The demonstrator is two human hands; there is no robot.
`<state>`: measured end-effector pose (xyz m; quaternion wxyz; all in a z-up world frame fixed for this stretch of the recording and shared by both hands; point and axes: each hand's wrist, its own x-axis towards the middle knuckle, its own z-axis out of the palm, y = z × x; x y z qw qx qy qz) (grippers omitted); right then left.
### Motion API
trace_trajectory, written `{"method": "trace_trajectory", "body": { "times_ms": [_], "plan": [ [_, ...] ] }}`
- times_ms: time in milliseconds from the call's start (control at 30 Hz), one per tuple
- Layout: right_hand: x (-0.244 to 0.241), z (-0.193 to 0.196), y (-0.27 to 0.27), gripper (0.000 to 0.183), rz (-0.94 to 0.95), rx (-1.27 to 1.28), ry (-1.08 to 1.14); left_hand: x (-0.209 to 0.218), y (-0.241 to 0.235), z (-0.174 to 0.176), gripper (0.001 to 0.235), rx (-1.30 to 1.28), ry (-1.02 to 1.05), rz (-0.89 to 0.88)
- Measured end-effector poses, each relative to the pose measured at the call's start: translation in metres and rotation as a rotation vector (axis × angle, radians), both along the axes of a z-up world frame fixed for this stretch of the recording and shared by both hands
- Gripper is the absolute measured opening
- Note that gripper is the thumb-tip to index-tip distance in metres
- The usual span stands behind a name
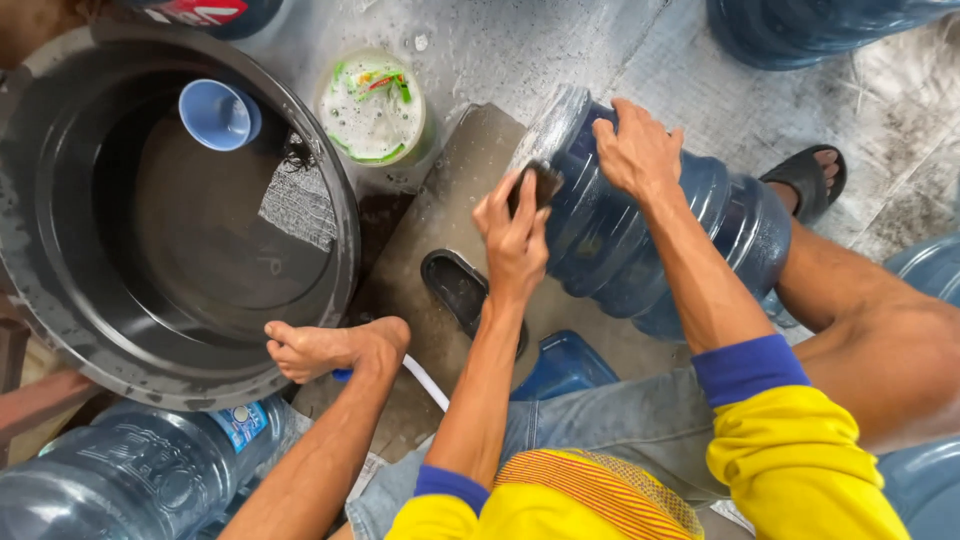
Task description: The person cleans the exterior of several large blue plastic water jugs by hand using a sponge and soapy water, then uses a pressurized water hose to rinse the inside of a jug.
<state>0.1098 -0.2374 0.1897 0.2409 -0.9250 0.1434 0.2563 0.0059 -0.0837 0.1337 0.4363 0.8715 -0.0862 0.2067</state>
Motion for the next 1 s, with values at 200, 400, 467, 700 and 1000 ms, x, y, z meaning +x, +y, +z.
{"method": "trace_trajectory", "body": {
  "times_ms": [200, 400, 467, 700, 1000],
  "plan": [
    [0.000, -0.048, -0.015, 0.054, 0.041, -0.072, -0.061, -0.076, 0.045, -0.080, 0.041, -0.113, -0.003, 0.200],
    [-0.041, -0.012, 0.017, 0.050, 0.049, -0.125, -0.261, 0.033, -0.009, 0.013, 0.033, 0.309, -0.014, 0.138],
    [-0.052, -0.015, 0.025, 0.048, 0.039, -0.162, -0.299, 0.086, -0.017, -0.005, 0.033, 0.389, 0.110, 0.044],
    [-0.057, -0.050, 0.025, 0.043, 0.017, -0.255, -0.485, -0.002, 0.030, 0.037, 0.038, 0.272, 0.003, -0.009],
    [-0.103, -0.038, 0.055, 0.045, -0.005, -0.341, -0.543, 0.111, -0.019, -0.030, 0.033, 0.535, 0.343, -0.093]
  ]
}}
